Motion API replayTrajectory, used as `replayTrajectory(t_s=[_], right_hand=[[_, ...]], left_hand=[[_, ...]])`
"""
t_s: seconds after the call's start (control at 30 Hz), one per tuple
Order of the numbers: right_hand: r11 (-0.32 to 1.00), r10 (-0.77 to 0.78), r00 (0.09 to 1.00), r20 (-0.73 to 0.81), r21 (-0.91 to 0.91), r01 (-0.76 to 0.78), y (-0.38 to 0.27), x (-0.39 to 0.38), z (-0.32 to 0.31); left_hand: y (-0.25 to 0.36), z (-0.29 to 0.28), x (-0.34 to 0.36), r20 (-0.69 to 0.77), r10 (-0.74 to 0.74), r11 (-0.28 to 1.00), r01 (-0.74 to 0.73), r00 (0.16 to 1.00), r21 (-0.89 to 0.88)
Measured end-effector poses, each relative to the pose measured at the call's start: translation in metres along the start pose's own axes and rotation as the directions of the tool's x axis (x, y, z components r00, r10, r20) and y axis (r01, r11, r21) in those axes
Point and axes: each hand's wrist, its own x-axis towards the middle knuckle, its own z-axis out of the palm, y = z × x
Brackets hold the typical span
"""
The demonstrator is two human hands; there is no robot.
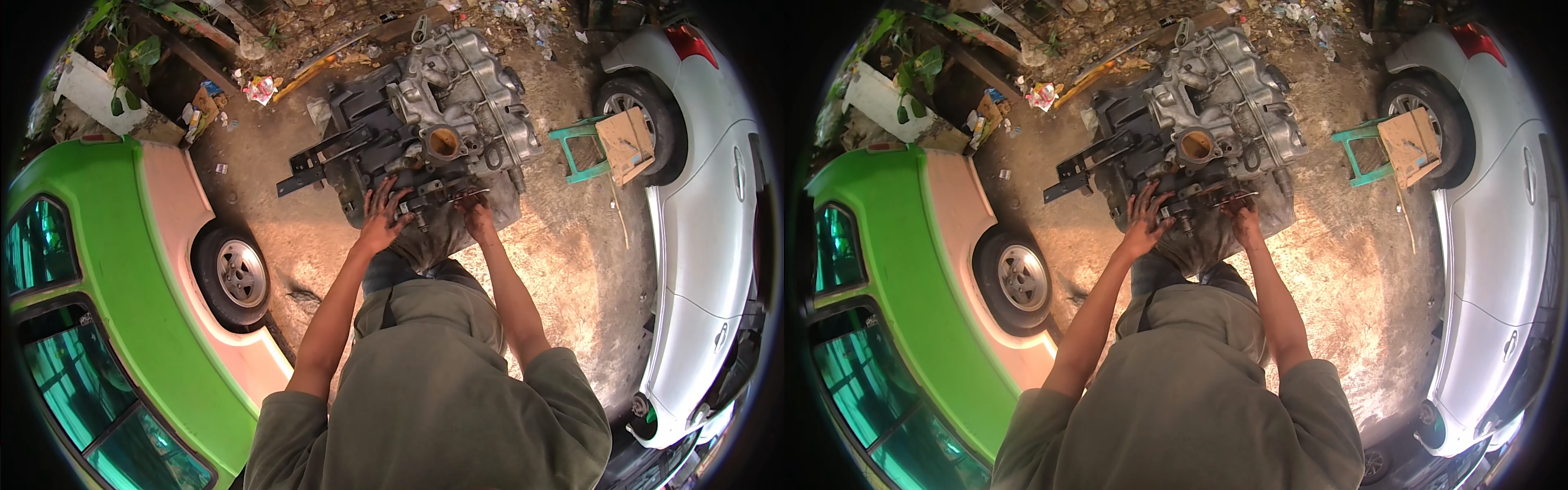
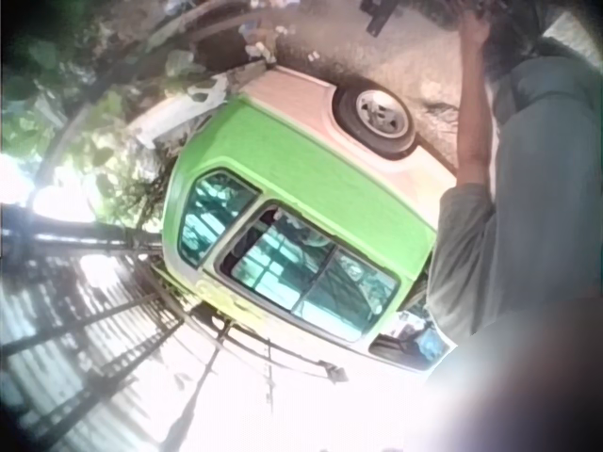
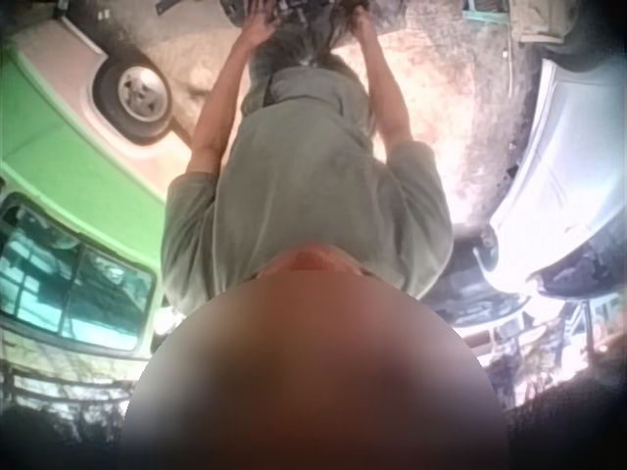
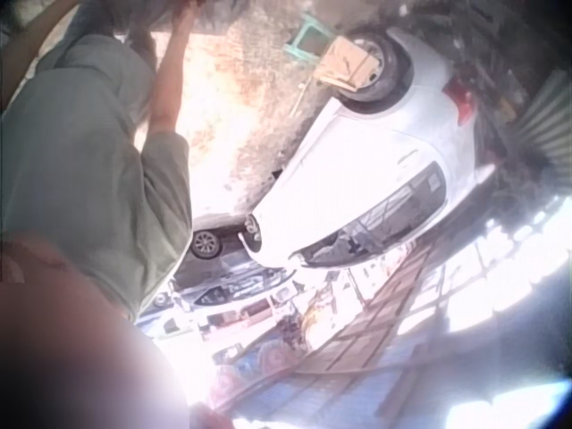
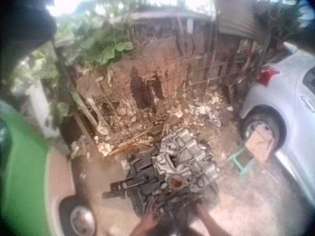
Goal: The person uses a wrench to tighten bolts on a car engine block resting on a cloth on the ground. They repeatedly adjust the wrench and reposition their hands to work on different bolt locations on the engine.
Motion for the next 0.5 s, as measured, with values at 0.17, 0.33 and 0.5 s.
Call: replayTrajectory(t_s=[0.17,0.33,0.5], right_hand=[[0.997,-0.01,0.999,-0.035,-0.072,0.008,-0.003,0.0,-0.005],[0.999,-0.014,1.0,0.027,-0.033,0.015,-0.007,0.0,-0.001],[0.999,-0.024,0.999,0.04,-0.035,0.026,-0.005,-0.001,0.008]], left_hand=[[-0.001,0.0,0.0,-0.008,0.007,1.0,-0.007,1.0,0.003],[-0.001,0.001,0.0,-0.005,0.007,1.0,-0.007,1.0,0.008],[-0.001,0.001,0.0,0.008,-0.005,1.0,0.004,1.0,0.029]])
